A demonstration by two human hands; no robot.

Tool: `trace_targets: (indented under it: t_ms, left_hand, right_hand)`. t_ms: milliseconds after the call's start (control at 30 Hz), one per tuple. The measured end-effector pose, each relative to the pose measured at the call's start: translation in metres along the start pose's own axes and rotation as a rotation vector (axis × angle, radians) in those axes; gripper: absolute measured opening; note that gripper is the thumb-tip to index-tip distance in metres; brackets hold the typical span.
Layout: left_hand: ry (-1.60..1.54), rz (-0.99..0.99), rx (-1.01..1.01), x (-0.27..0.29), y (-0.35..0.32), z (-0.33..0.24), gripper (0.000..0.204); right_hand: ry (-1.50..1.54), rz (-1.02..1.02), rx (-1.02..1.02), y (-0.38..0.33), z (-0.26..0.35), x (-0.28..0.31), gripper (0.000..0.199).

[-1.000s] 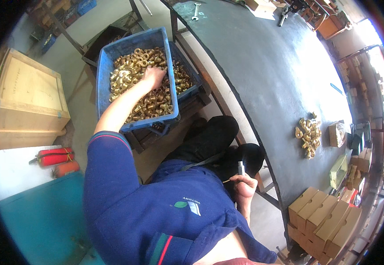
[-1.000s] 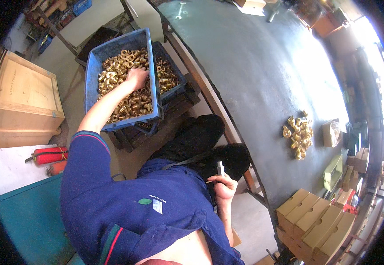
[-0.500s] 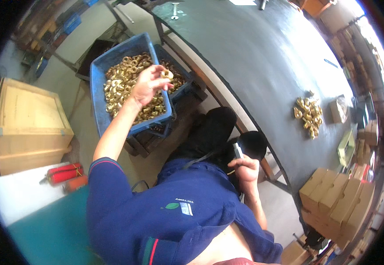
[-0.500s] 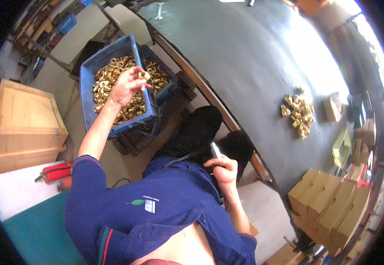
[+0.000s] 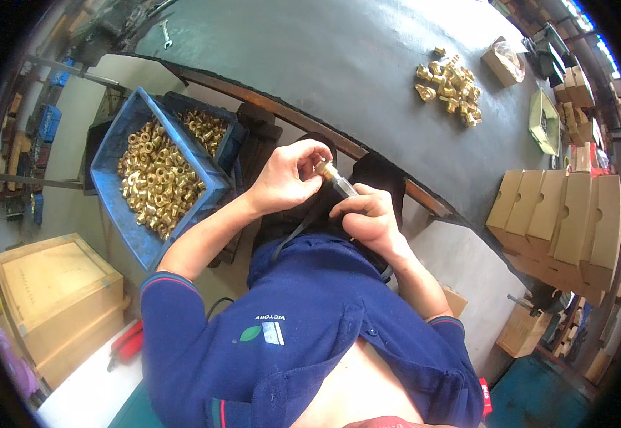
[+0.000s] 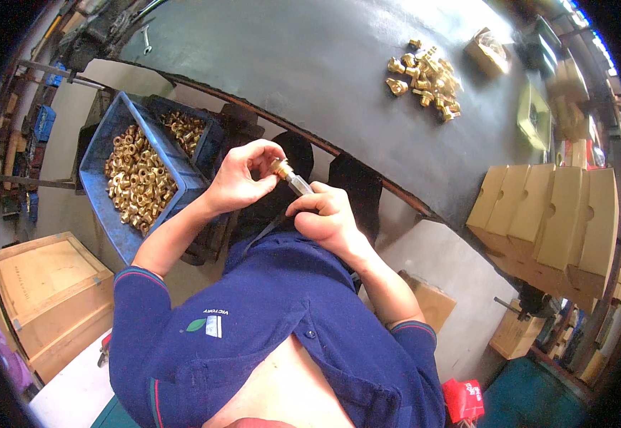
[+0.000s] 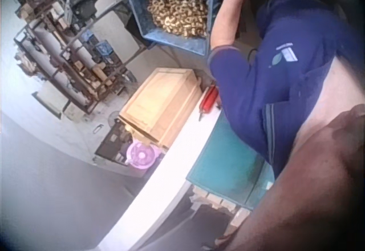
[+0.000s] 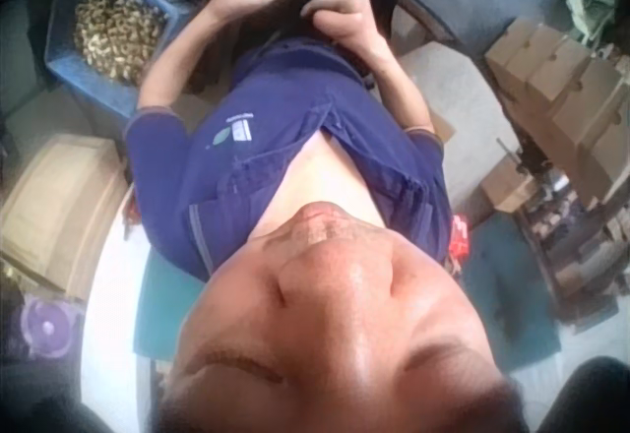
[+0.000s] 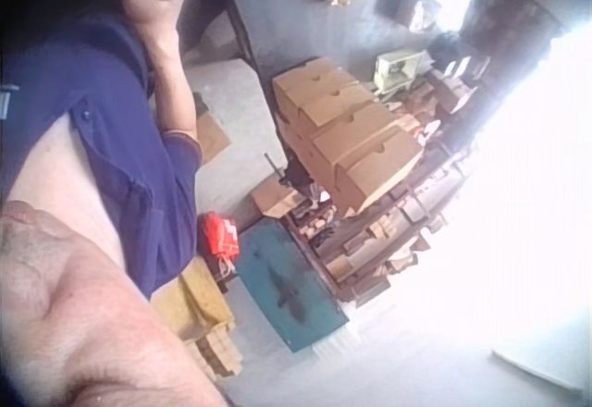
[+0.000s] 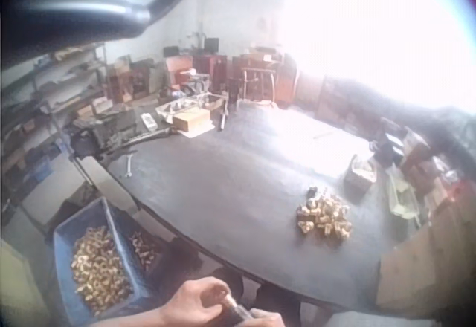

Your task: The person sits at a workbench and repeatedly picks up brass fittings from a blue bin. They use a small metal tool to manipulate each fitting before placing it on the table. The person briefly stands up to adjust a fan and then returns to the task.

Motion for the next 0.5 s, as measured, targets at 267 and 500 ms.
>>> trace_targets:
  t_ms: [267,500]
  left_hand:
    - [-0.261,0.189,0.088,-0.009,0.010,-0.001,0.030]
    - [-0.425,0.157,0.111,-0.020,0.016,0.012,0.016]
  right_hand:
    - [0.580,-0.140,-0.109,-0.009,-0.023,-0.002,0.031]
    - [0.444,-0.223,0.129,-0.015,-0.033,0.011,0.027]
Point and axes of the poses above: each hand's wrist, its own y-axis towards the middle knuckle, its own x-axis out of the back of the hand, z = x × y, the point moved 2 cm from there along y, towards the middle knuckle, and after that the axes turned 9 degrees about x, right-handed, at the moved point
